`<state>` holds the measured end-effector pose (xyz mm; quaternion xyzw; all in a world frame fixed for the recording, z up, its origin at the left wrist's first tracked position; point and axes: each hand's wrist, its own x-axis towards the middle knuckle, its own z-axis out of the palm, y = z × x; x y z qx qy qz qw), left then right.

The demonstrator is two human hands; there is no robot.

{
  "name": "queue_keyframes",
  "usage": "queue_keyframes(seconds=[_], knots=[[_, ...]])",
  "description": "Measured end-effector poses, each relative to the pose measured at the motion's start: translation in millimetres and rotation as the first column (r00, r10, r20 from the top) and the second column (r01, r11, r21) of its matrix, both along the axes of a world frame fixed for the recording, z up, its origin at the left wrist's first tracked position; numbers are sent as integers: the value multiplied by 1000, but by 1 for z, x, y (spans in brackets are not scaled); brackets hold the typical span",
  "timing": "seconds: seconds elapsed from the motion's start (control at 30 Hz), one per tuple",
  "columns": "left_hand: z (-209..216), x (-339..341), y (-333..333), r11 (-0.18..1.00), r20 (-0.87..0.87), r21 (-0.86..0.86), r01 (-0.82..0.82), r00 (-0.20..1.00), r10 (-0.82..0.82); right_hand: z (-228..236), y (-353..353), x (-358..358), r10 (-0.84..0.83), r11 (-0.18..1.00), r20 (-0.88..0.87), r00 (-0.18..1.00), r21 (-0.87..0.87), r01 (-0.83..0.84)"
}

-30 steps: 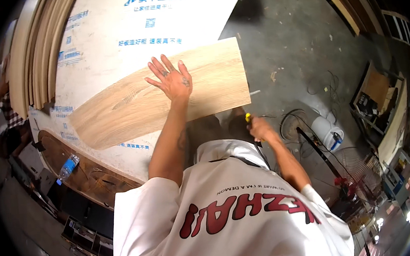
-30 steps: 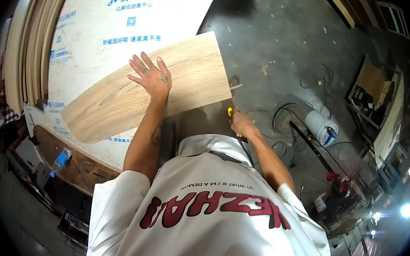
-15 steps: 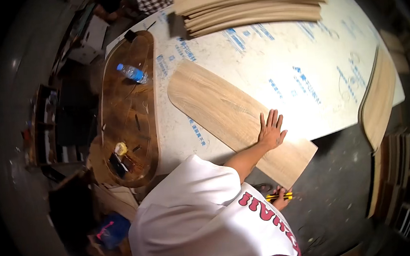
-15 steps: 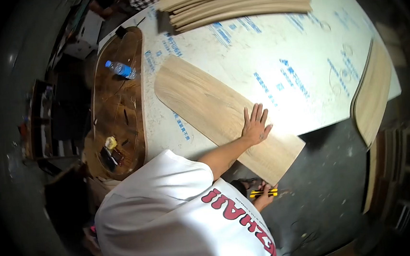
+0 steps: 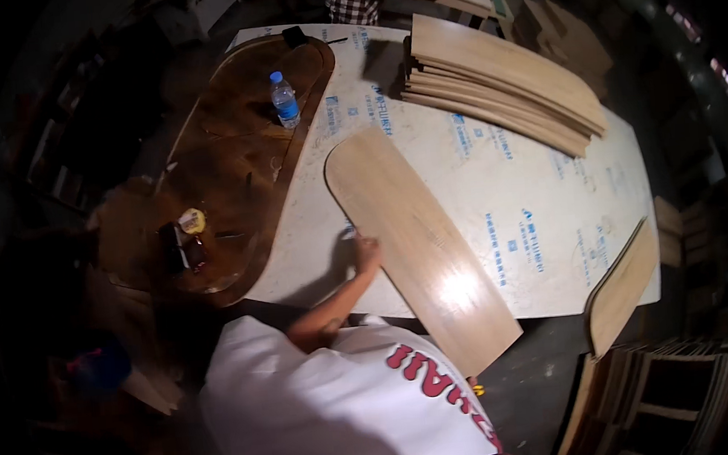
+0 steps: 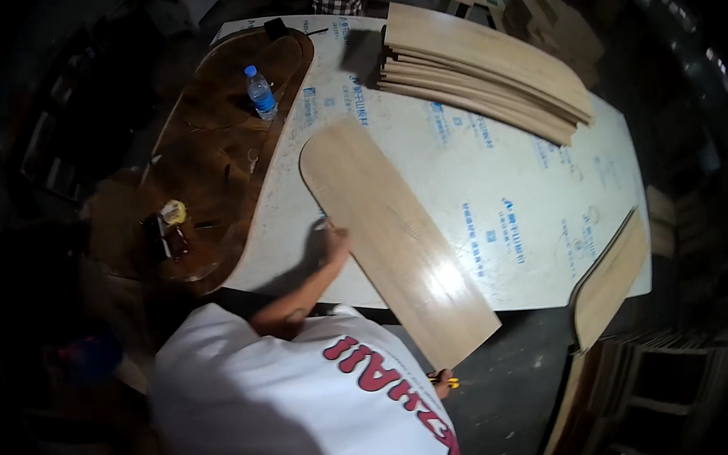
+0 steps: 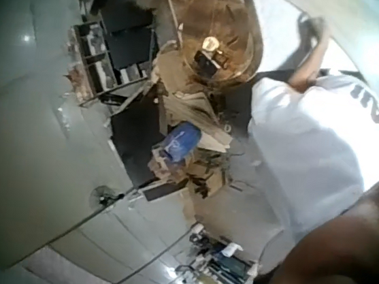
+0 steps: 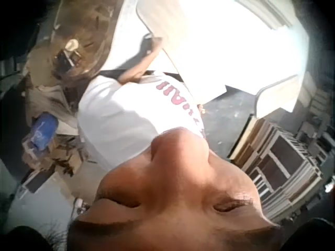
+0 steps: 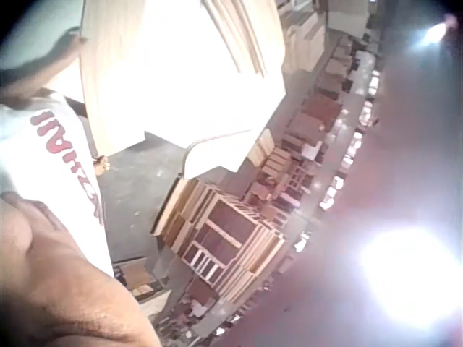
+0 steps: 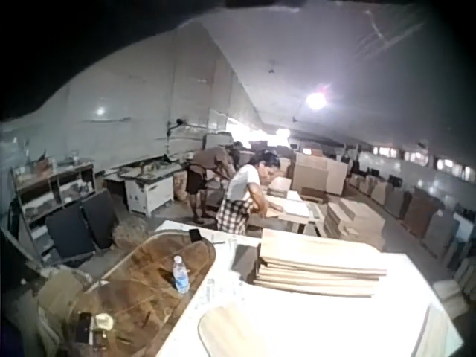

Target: The person processes curved wooden panels by trimming the edges with a utility knife, peeling off excess material, and smoothing the surface with a small block.

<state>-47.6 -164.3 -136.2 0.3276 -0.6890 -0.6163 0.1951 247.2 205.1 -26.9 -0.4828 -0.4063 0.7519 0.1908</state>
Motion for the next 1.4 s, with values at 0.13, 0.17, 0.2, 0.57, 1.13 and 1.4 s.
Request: queue_keyframes(seconds=[0.13,0.17,0.2,0.57,1.13,1.4], knots=[[76,-10,50,819,275,569,70,923,-270,0,59,20,-91,989,-37,995,113,94],[80,-5,43,589,133,805,71,946,-295,-1,60,22,-70,992,-40,997,103,74],[83,-8,44,586,125,807,77,947,-297,-2,65,24,-54,993,-43,998,107,59],[81,-115,19,754,-78,-266,601,766,-638,42,64,9,-146,988,-206,968,-81,132],[150,154,-137,599,-252,758,259,963,-96,72,242,-126,-41,998,-271,962,41,54],[180,201,-124,733,-297,608,304,944,-145,26,304,-239,162,979,-150,975,144,-141]])
